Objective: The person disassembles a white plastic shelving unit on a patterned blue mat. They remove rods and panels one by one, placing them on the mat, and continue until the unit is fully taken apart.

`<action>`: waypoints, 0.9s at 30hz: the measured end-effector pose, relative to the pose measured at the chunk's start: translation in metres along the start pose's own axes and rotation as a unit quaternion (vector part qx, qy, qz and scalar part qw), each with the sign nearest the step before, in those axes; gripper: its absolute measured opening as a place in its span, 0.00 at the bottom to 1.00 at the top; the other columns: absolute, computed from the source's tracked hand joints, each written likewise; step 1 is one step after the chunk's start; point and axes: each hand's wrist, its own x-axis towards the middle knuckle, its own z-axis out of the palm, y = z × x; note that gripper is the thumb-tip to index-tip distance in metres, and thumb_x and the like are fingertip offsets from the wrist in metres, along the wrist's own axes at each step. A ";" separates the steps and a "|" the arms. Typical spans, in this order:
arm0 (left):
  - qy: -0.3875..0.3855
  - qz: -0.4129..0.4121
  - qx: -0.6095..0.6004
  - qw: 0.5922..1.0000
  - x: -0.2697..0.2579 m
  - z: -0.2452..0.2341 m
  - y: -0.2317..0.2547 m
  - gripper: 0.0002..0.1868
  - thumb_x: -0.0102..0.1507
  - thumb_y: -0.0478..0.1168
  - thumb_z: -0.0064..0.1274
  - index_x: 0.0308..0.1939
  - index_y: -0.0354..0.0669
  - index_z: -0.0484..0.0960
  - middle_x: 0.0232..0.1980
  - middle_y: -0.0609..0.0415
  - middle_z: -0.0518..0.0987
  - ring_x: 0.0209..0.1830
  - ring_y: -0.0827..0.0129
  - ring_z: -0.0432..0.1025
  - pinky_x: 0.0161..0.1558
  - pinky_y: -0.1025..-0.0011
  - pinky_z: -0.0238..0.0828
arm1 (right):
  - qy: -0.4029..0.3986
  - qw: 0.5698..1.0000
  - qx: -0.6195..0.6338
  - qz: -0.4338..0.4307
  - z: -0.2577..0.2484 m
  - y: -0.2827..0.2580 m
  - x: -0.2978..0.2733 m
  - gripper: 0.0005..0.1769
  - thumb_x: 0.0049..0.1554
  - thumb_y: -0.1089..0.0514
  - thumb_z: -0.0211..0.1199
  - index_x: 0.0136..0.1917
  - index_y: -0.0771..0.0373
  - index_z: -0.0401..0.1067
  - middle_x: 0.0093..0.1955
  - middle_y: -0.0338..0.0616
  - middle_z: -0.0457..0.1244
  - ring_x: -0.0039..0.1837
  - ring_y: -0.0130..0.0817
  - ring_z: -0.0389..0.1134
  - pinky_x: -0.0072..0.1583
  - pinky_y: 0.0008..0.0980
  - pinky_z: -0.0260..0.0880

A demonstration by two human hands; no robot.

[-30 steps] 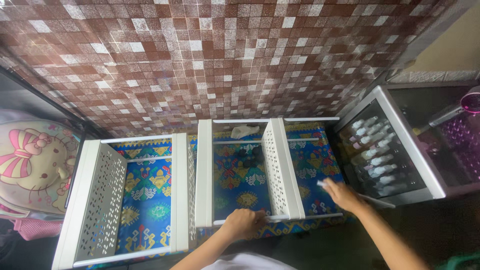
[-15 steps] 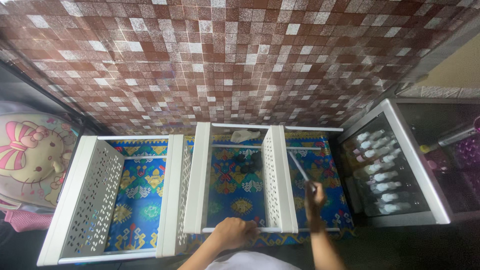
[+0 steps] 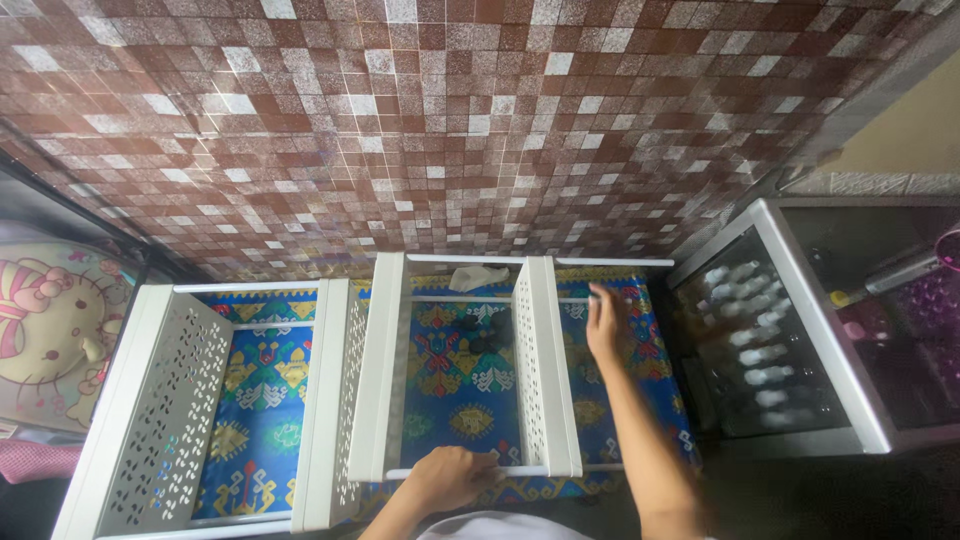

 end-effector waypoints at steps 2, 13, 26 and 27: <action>-0.024 -0.011 0.003 1.000 0.001 0.001 -0.002 0.19 0.68 0.56 0.49 0.40 0.46 0.83 0.29 0.46 0.82 0.31 0.46 0.77 0.36 0.51 0.74 | -0.120 0.990 -0.040 -0.055 0.022 0.022 0.051 0.13 0.65 0.56 0.57 0.62 0.60 0.72 0.63 0.49 0.66 0.66 0.49 0.66 0.67 0.52 0.62; -0.041 -0.044 0.006 0.998 -0.001 -0.002 0.002 0.18 0.69 0.57 0.49 0.41 0.48 0.82 0.30 0.43 0.80 0.33 0.43 0.76 0.38 0.49 0.73 | -0.530 0.832 0.150 0.066 0.079 0.052 0.131 0.21 0.65 0.48 0.56 0.62 0.66 0.73 0.56 0.50 0.71 0.58 0.40 0.72 0.59 0.39 0.70; -0.064 -0.101 -0.022 0.993 -0.002 -0.016 0.015 0.19 0.67 0.60 0.51 0.48 0.52 0.84 0.33 0.38 0.80 0.38 0.39 0.75 0.43 0.49 0.73 | -0.588 0.765 0.227 0.132 0.094 0.067 0.139 0.17 0.65 0.48 0.59 0.54 0.64 0.76 0.34 0.36 0.59 0.37 0.26 0.56 0.40 0.33 0.59; -0.065 -0.108 -0.023 0.992 -0.003 -0.018 0.018 0.19 0.67 0.60 0.51 0.47 0.52 0.84 0.33 0.38 0.80 0.38 0.39 0.75 0.44 0.49 0.73 | -0.587 0.765 0.226 0.135 0.094 0.066 0.138 0.17 0.66 0.48 0.59 0.55 0.63 0.77 0.34 0.37 0.59 0.37 0.28 0.56 0.41 0.34 0.59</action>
